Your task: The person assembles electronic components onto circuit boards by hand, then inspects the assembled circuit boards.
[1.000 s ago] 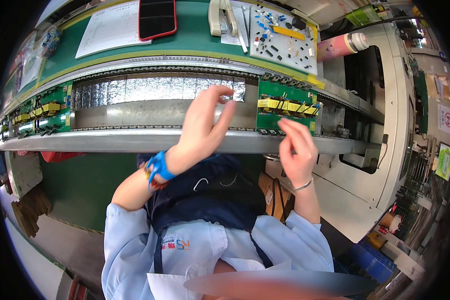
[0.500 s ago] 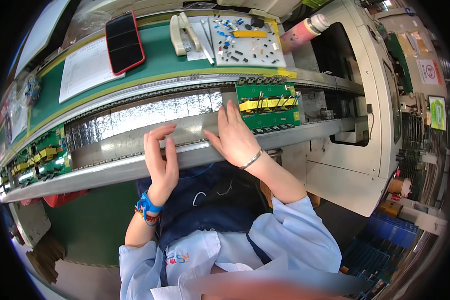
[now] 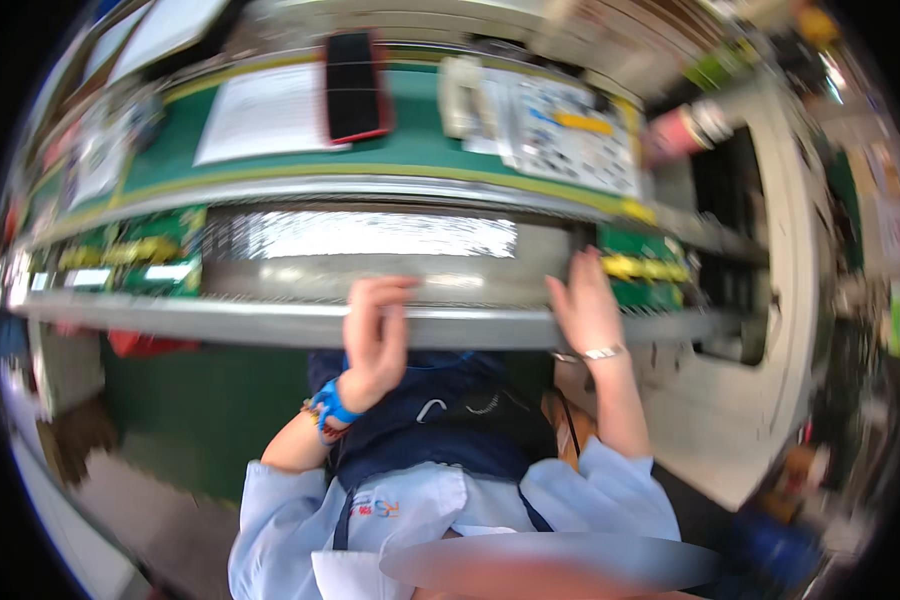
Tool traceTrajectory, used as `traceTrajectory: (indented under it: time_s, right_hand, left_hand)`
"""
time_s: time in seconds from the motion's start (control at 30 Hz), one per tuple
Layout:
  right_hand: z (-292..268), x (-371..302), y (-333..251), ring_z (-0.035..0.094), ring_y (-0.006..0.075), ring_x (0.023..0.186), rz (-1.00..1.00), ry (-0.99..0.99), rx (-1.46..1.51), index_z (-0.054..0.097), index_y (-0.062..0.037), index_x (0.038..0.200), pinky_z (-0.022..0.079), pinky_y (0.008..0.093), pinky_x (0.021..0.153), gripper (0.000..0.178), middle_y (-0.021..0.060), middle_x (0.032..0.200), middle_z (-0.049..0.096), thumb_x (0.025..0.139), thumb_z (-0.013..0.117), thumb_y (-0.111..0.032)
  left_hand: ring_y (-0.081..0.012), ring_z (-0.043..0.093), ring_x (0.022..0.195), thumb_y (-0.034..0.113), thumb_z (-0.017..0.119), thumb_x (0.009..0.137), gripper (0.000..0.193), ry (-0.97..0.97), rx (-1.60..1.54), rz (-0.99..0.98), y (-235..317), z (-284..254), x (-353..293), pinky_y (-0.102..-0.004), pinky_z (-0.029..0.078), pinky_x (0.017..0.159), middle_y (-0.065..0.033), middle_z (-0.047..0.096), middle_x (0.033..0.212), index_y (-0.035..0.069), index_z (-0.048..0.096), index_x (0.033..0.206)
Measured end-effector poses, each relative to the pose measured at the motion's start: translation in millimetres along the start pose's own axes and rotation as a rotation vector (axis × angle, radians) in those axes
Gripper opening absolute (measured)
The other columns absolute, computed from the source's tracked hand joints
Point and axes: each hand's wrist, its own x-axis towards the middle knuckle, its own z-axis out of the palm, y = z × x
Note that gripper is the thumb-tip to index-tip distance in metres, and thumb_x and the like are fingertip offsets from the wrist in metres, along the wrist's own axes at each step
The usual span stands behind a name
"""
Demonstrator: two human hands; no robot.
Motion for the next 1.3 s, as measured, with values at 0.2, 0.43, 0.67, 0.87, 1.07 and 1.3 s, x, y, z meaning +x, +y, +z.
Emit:
traceTrajectory:
  time_s: [0.2,0.43,0.67,0.87,1.07,1.3]
  right_hand:
    - [-6,-11,69,0.032,0.0416,0.131,0.179,-0.013,-0.092,0.038,0.0154,0.128,0.027,0.042,0.109,0.058,0.0336,0.138,0.032,0.095,0.047,-0.031]
    - [-12,-3,100,0.037,0.0395,0.128,0.235,-0.02,-0.124,0.04,0.0142,0.128,0.031,0.0398,0.107,0.057,0.0306,0.138,0.035,0.095,0.044,-0.032]
    - [-14,-2,107,0.039,0.0388,0.126,0.246,0.068,-0.088,0.046,0.0146,0.123,0.031,0.0389,0.107,0.052,0.0298,0.134,0.042,0.094,0.048,-0.029]
    - [-14,-2,133,0.043,0.0366,0.124,0.266,0.075,-0.146,0.05,0.0126,0.12,0.035,0.0392,0.104,0.045,0.0266,0.132,0.045,0.092,0.05,-0.022]
    - [-19,-3,168,0.047,0.036,0.12,0.265,0.123,-0.135,0.054,0.0115,0.114,0.037,0.0398,0.102,0.039,0.0254,0.126,0.051,0.09,0.052,-0.019]
    - [-18,-6,249,0.052,0.0368,0.113,0.28,0.174,-0.192,0.057,0.0105,0.11,0.04,0.0407,0.099,0.035,0.0251,0.118,0.057,0.086,0.056,-0.015]
  left_hand:
    - [-0.0289,0.057,0.083,-0.013,0.048,0.071,0.026,0.245,0.251,0.334,-4,-56,1,-0.0343,0.044,0.074,-0.0177,0.062,0.1,0.0,0.056,0.092]
    - [-0.0297,0.046,0.1,0.007,0.044,0.09,0.019,0.986,0.922,0.134,-48,-223,45,-0.0393,0.035,0.089,-0.0157,0.053,0.105,0.001,0.051,0.106]
    - [-0.0329,0.055,0.106,0.053,0.023,0.097,0.057,0.766,0.959,-0.469,-110,-331,54,-0.0445,0.038,0.09,-0.0096,0.068,0.093,0.005,0.053,0.102]
    - [-0.0289,0.064,0.083,0.056,0.025,0.096,0.06,0.702,0.83,-0.514,-97,-307,62,-0.0394,0.042,0.084,-0.0104,0.067,0.077,0.005,0.055,0.088]
    - [-0.0231,0.063,0.068,0.061,0.023,0.094,0.072,0.387,0.553,-0.555,-85,-252,62,-0.0339,0.046,0.076,-0.0096,0.062,0.06,0.003,0.058,0.067]
    - [-0.0209,0.062,0.071,0.054,0.016,0.098,0.07,-0.04,0.201,-0.581,-54,-172,67,-0.0297,0.045,0.079,-0.0114,0.063,0.064,0.002,0.052,0.066]
